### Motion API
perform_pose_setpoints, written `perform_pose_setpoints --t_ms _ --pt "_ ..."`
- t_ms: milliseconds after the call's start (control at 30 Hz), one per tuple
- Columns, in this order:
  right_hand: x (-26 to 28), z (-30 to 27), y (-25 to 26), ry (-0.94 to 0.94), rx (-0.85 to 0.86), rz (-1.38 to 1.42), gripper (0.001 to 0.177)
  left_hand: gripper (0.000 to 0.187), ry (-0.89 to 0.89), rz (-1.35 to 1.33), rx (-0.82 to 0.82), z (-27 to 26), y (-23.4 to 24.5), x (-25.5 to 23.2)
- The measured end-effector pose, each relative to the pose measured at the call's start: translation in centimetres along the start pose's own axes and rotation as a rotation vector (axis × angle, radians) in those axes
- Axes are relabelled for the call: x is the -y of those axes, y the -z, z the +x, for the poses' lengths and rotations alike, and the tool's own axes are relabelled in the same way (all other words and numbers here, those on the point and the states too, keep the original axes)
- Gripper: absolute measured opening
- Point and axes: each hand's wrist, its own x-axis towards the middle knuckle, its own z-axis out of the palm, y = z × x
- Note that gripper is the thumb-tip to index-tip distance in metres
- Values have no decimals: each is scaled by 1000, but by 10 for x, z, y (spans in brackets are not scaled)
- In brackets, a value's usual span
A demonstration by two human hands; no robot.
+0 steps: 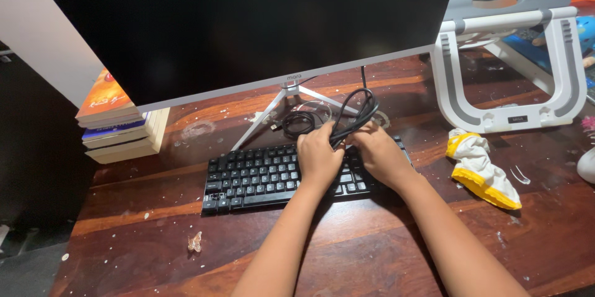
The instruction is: The person organizes a desk by coiling a keyboard cable, wiping the surface with a cloth, and stacking books. They also move a small potted plant and a container of pens before arranging the books into a neat pile.
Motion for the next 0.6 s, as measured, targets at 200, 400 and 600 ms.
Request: perform_pose_setpoints --t_ms 200,400,600 --pt "-28 -10 -11 -298 175 -35 29 42 16 39 51 -2 0 -3" --pt "-29 -12 -7 -224 3 -116 36 43 2 8 -15 -1 2 -4" --pt "-10 -4 5 -200 -20 -69 34 41 58 66 54 4 3 -9"
